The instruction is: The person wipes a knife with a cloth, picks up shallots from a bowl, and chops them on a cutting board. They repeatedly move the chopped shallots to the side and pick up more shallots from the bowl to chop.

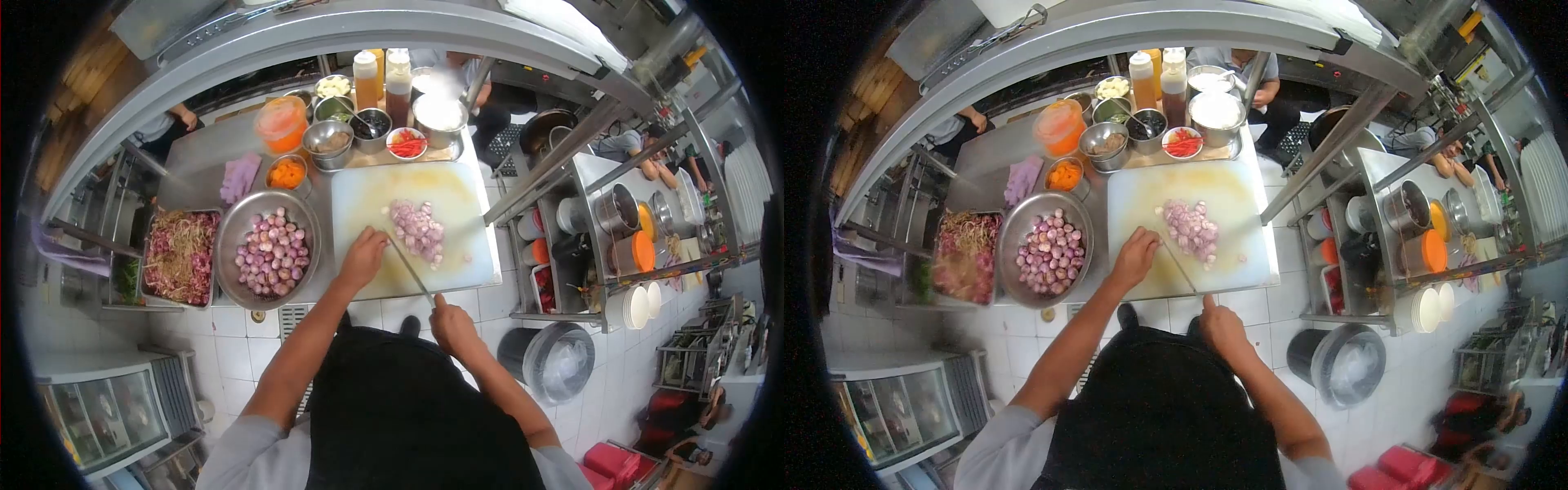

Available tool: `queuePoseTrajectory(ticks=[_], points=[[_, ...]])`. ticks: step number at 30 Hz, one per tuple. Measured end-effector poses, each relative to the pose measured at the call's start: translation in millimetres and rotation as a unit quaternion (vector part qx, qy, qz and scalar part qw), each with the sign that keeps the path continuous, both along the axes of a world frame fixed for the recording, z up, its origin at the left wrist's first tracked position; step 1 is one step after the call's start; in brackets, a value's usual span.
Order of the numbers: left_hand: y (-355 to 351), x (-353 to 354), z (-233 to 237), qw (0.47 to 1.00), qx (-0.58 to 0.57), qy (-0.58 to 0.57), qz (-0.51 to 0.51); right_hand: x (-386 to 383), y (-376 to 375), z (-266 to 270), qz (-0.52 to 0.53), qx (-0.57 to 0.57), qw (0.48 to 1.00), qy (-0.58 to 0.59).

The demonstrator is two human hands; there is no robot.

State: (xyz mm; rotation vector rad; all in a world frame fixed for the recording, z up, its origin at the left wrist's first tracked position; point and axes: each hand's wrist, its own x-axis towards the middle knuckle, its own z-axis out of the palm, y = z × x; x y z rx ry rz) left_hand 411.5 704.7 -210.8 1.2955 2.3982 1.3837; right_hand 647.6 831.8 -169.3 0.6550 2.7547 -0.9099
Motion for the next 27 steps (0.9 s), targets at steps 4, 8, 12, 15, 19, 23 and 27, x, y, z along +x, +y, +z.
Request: queuePoseTrajectory(ticks=[4, 8, 12, 15, 19, 23, 27], points=[[1.3, 2.3, 1.6, 1.000, 0.010, -0.007, -0.004, -7.6, -0.2, -5.9, 0.015, 0.000, 1.000, -0.017], [0.2, 1.4, 0.2, 1.000, 0.019, -0.018, -0.003, -7.2, 6.8, 27.3, 0.017, 0.018, 0.999, -0.023], [0.2, 5.5, 2.0, 0.999, 0.047, -0.024, 0.000, -9.1, 8.0, 14.6, 0.025, -0.002, 1.000, -0.017], [1.3, 1.0, -3.8, 0.998, 0.053, -0.003, 0.018, -11.6, 15.1, 14.7, 0.031, 0.004, 0.999, -0.018], [2.3, 4.9, -5.2, 0.998, 0.066, 0.001, 0.022, -6.9, 14.0, 28.6, 0.030, 0.011, 0.999, -0.028], [2.7, 3.9, -10.2, 0.998, 0.060, 0.018, 0.025, -10.7, 19.7, -2.4, 0.049, 0.014, 0.999, 0.003], [2.4, 6.4, -5.5, 0.998, 0.052, -0.016, 0.027, -10.5, 14.9, 34.7, 0.035, 0.014, 0.998, -0.042]])
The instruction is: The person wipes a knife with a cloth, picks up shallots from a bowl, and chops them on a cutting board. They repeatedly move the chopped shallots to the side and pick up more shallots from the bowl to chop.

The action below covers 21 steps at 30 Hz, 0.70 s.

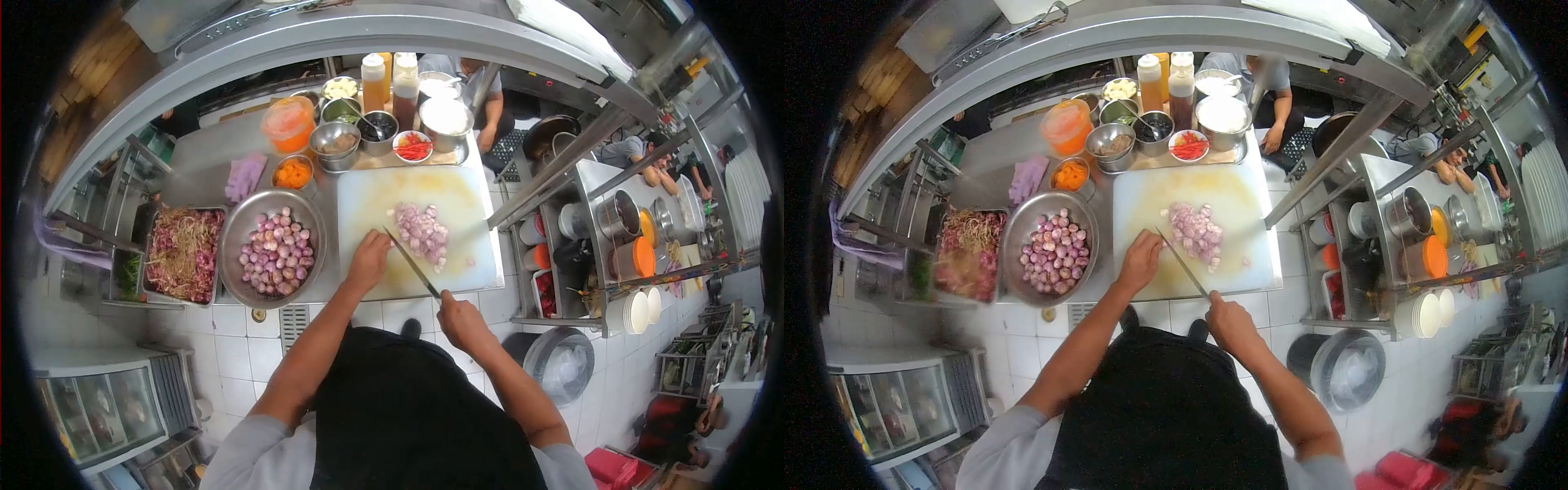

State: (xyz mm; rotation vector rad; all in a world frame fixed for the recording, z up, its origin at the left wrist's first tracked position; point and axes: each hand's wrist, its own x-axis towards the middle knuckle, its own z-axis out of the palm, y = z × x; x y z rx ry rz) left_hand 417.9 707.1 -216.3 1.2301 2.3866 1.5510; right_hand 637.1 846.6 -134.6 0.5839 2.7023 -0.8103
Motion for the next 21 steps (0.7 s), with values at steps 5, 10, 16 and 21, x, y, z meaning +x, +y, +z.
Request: queuePoseTrajectory(ticks=[5, 10, 16, 21], points=[[-0.7, -0.1, -0.6, 0.999, 0.016, 0.041, 0.006, 3.0, 4.4, -37.4, 0.020, -0.016, 0.998, 0.057], [-0.5, -0.8, -5.3, 1.000, 0.014, 0.017, 0.004, 2.8, 4.1, 3.0, 0.001, -0.013, 1.000, 0.004], [-0.6, -1.8, 1.7, 0.998, 0.025, 0.049, 0.006, -6.0, 12.0, -35.0, 0.010, -0.027, 1.000, 0.011], [-0.6, -4.0, 1.2, 0.998, -0.014, 0.068, 0.001, 7.3, 29.2, -28.4, -0.005, -0.075, 0.996, 0.043]])
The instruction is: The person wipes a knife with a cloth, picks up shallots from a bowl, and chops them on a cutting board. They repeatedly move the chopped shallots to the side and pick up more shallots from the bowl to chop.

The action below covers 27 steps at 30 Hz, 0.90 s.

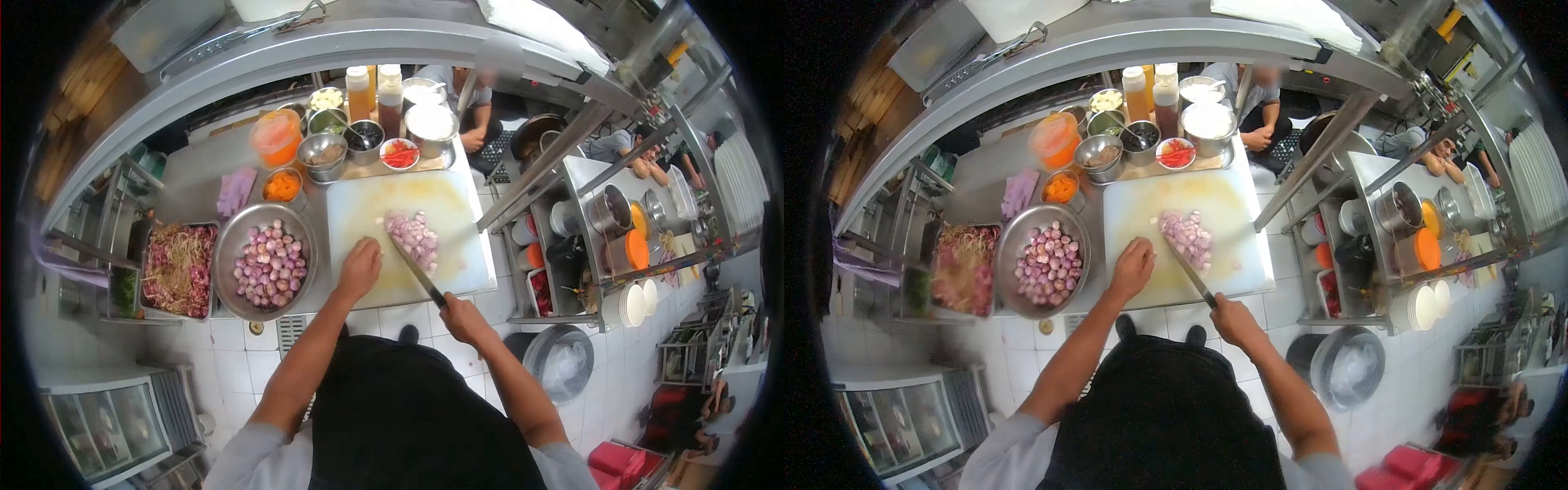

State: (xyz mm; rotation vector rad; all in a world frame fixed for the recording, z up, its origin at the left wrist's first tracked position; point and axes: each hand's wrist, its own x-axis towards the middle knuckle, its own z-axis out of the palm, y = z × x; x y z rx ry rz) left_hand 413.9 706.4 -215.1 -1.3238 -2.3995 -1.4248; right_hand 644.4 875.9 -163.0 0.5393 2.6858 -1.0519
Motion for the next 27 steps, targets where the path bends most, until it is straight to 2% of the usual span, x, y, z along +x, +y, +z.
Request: queuePoseTrajectory(ticks=[3, 5, 8, 17, 19, 22, 25, 27], points=[[-0.1, 4.5, 4.1, 1.000, -0.027, 0.003, 0.004, 6.3, -13.6, 4.1, -0.025, 0.025, 0.999, -0.006], [-0.3, 9.5, 4.4, 0.998, -0.018, -0.062, 0.014, 3.0, -28.5, -1.7, -0.033, 0.038, 0.999, -0.008], [-0.6, 12.4, 0.3, 0.995, -0.016, -0.095, 0.002, 0.4, -42.6, -14.6, -0.048, 0.038, 0.998, -0.020], [-2.2, 7.3, 0.5, 0.998, 0.005, -0.066, -0.020, -5.6, -45.8, -18.6, -0.036, 0.062, 0.997, -0.031], [-3.2, 6.1, 2.8, 0.998, 0.004, -0.058, -0.024, -2.1, -48.3, 5.7, -0.037, 0.069, 0.996, -0.033], [-2.2, 5.8, 3.2, 0.998, -0.002, -0.056, -0.028, 9.2, -44.2, 14.3, -0.019, 0.064, 0.997, -0.022], [-3.6, 4.7, 2.1, 0.998, -0.015, -0.055, -0.031, 6.4, -45.3, -2.4, -0.032, 0.066, 0.995, -0.062], [-3.2, 5.1, 2.1, 0.998, -0.020, -0.048, -0.035, -2.9, -45.2, -14.2, -0.029, 0.065, 0.997, -0.042]])
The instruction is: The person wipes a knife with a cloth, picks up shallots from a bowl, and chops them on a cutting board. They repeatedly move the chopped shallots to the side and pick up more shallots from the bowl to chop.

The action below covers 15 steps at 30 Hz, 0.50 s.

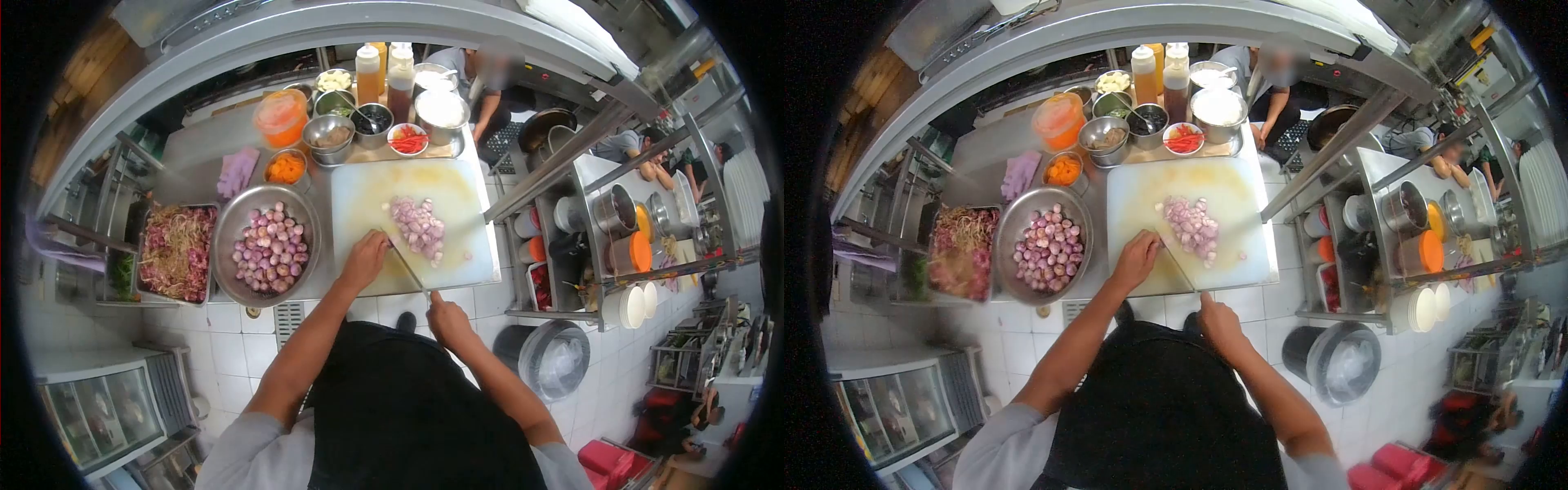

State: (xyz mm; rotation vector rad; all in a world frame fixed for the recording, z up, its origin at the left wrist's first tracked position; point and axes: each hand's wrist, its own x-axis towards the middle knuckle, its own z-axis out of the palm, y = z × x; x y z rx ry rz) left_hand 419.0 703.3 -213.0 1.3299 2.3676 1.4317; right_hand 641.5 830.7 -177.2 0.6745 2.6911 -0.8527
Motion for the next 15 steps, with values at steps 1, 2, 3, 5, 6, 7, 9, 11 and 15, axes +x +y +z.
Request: queuePoseTrajectory(ticks=[1, 2, 3, 5, 6, 7, 9, 11, 15], points=[[-0.4, 0.6, 0.3, 1.000, 0.000, -0.006, 0.000, -3.8, 0.5, -2.5, 0.005, -0.002, 1.000, 0.020], [-1.2, -0.6, 1.1, 1.000, 0.000, -0.010, 0.001, -4.3, 2.1, -3.4, 0.006, -0.002, 1.000, 0.022], [-1.6, -1.3, 1.1, 1.000, 0.000, -0.009, 0.001, -5.4, 1.2, 10.4, 0.005, 0.004, 1.000, 0.006], [-0.1, -0.8, 0.4, 1.000, 0.014, -0.010, -0.001, -2.0, 0.7, 30.1, 0.005, 0.010, 1.000, -0.011], [0.0, -0.8, 1.0, 1.000, 0.014, -0.011, 0.002, 2.3, 0.6, 36.0, 0.001, 0.001, 1.000, -0.004], [-0.7, -0.9, 1.2, 1.000, 0.006, -0.011, 0.004, 5.2, -0.4, 38.1, -0.003, -0.010, 1.000, 0.002], [-2.3, 0.6, 0.0, 1.000, -0.001, -0.011, 0.006, 6.5, -0.7, 23.3, 0.004, -0.006, 1.000, 0.004], [-1.1, -1.3, -1.2, 1.000, 0.007, -0.014, -0.004, 2.5, 3.6, 3.1, 0.009, -0.001, 1.000, 0.010], [-0.3, 1.4, -2.1, 0.999, 0.031, 0.010, 0.011, -5.8, 7.0, 4.3, 0.029, 0.008, 0.999, 0.024]])
